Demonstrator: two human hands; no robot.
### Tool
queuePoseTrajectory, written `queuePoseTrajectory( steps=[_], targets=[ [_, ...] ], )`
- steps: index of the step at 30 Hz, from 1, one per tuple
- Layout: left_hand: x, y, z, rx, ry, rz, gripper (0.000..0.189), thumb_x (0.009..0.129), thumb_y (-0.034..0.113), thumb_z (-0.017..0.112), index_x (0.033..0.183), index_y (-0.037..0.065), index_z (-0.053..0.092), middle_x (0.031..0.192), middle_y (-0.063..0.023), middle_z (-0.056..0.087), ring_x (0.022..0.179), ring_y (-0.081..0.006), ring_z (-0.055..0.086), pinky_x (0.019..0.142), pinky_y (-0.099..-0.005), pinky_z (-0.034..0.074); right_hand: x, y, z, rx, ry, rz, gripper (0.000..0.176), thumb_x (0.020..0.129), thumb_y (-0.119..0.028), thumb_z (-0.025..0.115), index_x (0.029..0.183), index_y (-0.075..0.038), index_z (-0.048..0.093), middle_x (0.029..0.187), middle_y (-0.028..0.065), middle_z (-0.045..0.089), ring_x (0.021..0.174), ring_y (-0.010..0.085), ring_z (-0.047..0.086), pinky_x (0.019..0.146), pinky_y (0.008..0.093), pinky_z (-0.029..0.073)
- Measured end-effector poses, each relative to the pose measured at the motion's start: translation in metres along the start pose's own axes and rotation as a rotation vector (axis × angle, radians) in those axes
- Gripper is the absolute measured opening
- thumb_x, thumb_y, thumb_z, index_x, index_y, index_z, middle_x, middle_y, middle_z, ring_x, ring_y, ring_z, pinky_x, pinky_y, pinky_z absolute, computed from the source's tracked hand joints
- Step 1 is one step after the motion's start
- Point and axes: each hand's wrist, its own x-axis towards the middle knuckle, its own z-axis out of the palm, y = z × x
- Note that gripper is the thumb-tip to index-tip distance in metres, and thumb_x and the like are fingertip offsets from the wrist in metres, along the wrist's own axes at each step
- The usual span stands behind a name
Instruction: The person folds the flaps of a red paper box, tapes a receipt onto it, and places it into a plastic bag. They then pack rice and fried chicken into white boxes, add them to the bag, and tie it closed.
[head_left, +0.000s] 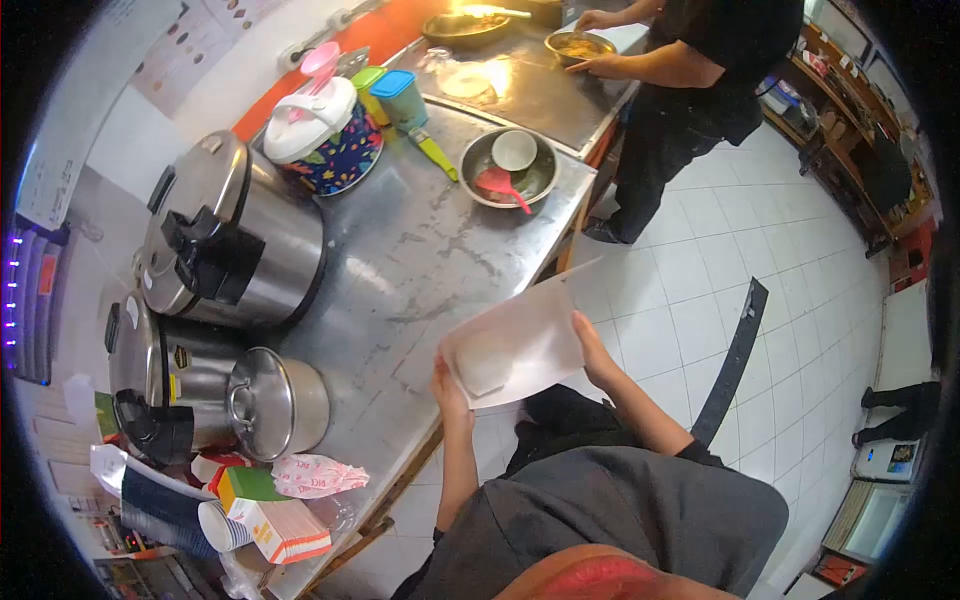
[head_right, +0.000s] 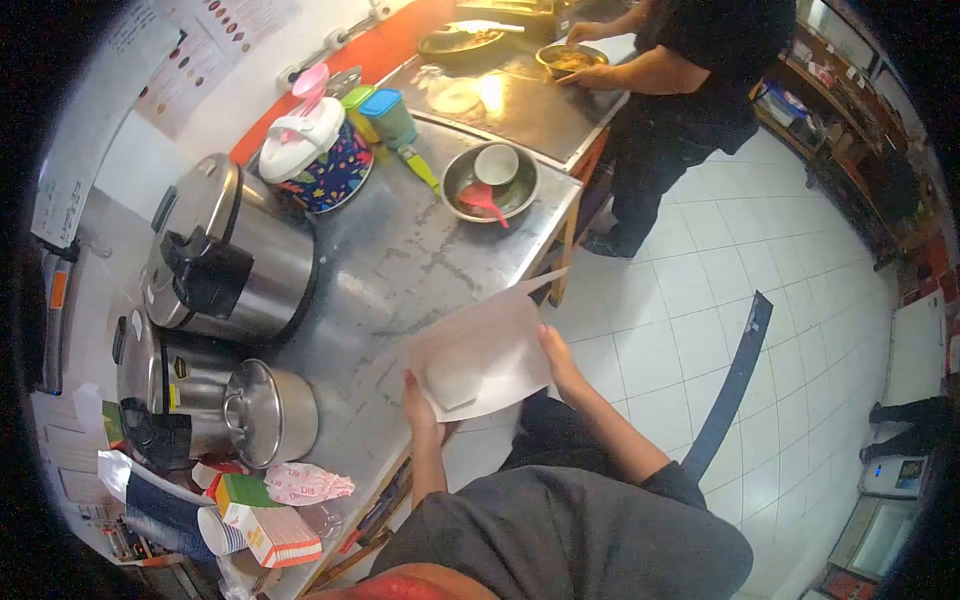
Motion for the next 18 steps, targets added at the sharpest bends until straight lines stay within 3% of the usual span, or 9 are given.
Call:
queuePoseTrajectory(
  steps=[1, 3, 5, 9, 11, 13, 15, 16, 18],
  targets=[
    [-0.002, -0.007, 0.018, 0.077, -0.075, 0.02, 0.053, 0.086, 0.043, 0.034, 0.116, -0.001, 0.037, 0.113, -0.0137, 0.046, 0.103, -0.0223, 0.046, 0.085, -0.0343, 0.039, -0.002, 0.001, -0.022, -0.004, 0.098, -0.01, 0.056, 0.085, -0.044, 0.036, 0.118, 0.002, 0.036, 0.115, 0.0121, 0.043, 0.106, 0.0186, 0.04, 0.091, 0.0284, 0.028],
    [-0.004, -0.02, 0.055, 0.06, -0.106, -0.005, 0.051, 0.086, 0.041, 0.035, 0.116, -0.001, 0.037, 0.111, -0.0124, 0.047, 0.103, -0.0203, 0.046, 0.085, -0.0316, 0.038, -0.014, -0.019, -0.058, 0.004, 0.062, 0.027, 0.06, 0.085, -0.046, 0.034, 0.125, -0.002, 0.028, 0.121, 0.0112, 0.038, 0.11, 0.019, 0.036, 0.092, 0.0295, 0.028],
    [-0.006, -0.037, 0.097, 0.27, -0.186, 0.008, 0.053, 0.088, 0.04, 0.033, 0.119, -0.002, 0.037, 0.12, -0.0116, 0.04, 0.111, -0.0187, 0.038, 0.093, -0.0287, 0.028, -0.025, -0.035, -0.091, 0.216, 0.226, 0.086, 0.061, 0.085, -0.046, 0.031, 0.126, -0.002, 0.026, 0.124, 0.0117, 0.035, 0.113, 0.02, 0.035, 0.094, 0.0302, 0.026],
    [-0.005, -0.086, 0.185, 0.335, -0.357, 0.089, 0.058, 0.085, 0.047, 0.032, 0.121, 0.001, 0.033, 0.12, -0.0108, 0.039, 0.112, -0.0181, 0.036, 0.095, -0.0296, 0.025, -0.037, -0.057, -0.179, 0.263, 0.317, -0.082, 0.063, 0.085, -0.049, 0.029, 0.127, -0.002, 0.022, 0.128, 0.0116, 0.03, 0.116, 0.0214, 0.032, 0.096, 0.0316, 0.023],
    [0.001, -0.122, 0.235, 0.381, -0.541, 0.023, 0.055, 0.088, 0.043, 0.027, 0.126, 0.003, 0.026, 0.129, -0.0099, 0.028, 0.12, -0.0192, 0.024, 0.099, -0.0292, 0.016, -0.041, -0.065, -0.234, 0.26, 0.38, -0.107, 0.063, 0.085, -0.049, 0.03, 0.127, -0.002, 0.023, 0.127, 0.0113, 0.031, 0.115, 0.0214, 0.032, 0.095, 0.0313, 0.023],
    [0.003, -0.167, 0.29, 0.352, -0.554, -0.025, 0.06, 0.087, 0.048, 0.023, 0.126, 0.002, 0.027, 0.127, -0.0122, 0.03, 0.12, -0.0198, 0.025, 0.099, -0.0294, 0.017, -0.044, -0.068, -0.298, 0.15, 0.539, -0.108, 0.064, 0.084, -0.049, 0.032, 0.125, -0.001, 0.027, 0.125, 0.0119, 0.034, 0.114, 0.0212, 0.033, 0.095, 0.0313, 0.024],
    [0.0, -0.198, 0.352, 0.419, -0.595, -0.321, 0.066, 0.085, 0.053, 0.021, 0.126, 0.001, 0.026, 0.127, -0.014, 0.031, 0.118, -0.0202, 0.027, 0.098, -0.0294, 0.019, -0.055, -0.078, -0.366, 0.107, 0.6, -0.138, 0.064, 0.084, -0.05, 0.033, 0.124, 0.0, 0.028, 0.124, 0.0124, 0.036, 0.114, 0.0211, 0.034, 0.094, 0.031, 0.025],
    [0.003, -0.23, 0.376, 0.517, -0.554, -0.314, 0.075, 0.081, 0.06, 0.021, 0.126, 0.0, 0.027, 0.128, -0.014, 0.029, 0.118, -0.0229, 0.027, 0.097, -0.032, 0.02, -0.058, -0.082, -0.395, 0.069, 0.653, -0.139, 0.065, 0.083, -0.05, 0.034, 0.123, 0.001, 0.03, 0.122, 0.013, 0.038, 0.113, 0.0211, 0.035, 0.093, 0.0306, 0.026],
    [-0.011, -0.234, 0.456, 0.58, -0.597, -0.232, 0.072, 0.082, 0.057, 0.021, 0.122, -0.002, 0.031, 0.123, -0.0148, 0.036, 0.114, -0.0225, 0.032, 0.095, -0.0308, 0.023, -0.067, -0.125, -0.429, 0.107, 0.718, -0.189, 0.061, 0.084, -0.047, 0.035, 0.121, 0.002, 0.033, 0.117, 0.0133, 0.042, 0.109, 0.0205, 0.039, 0.091, 0.0305, 0.029]
  ],
)
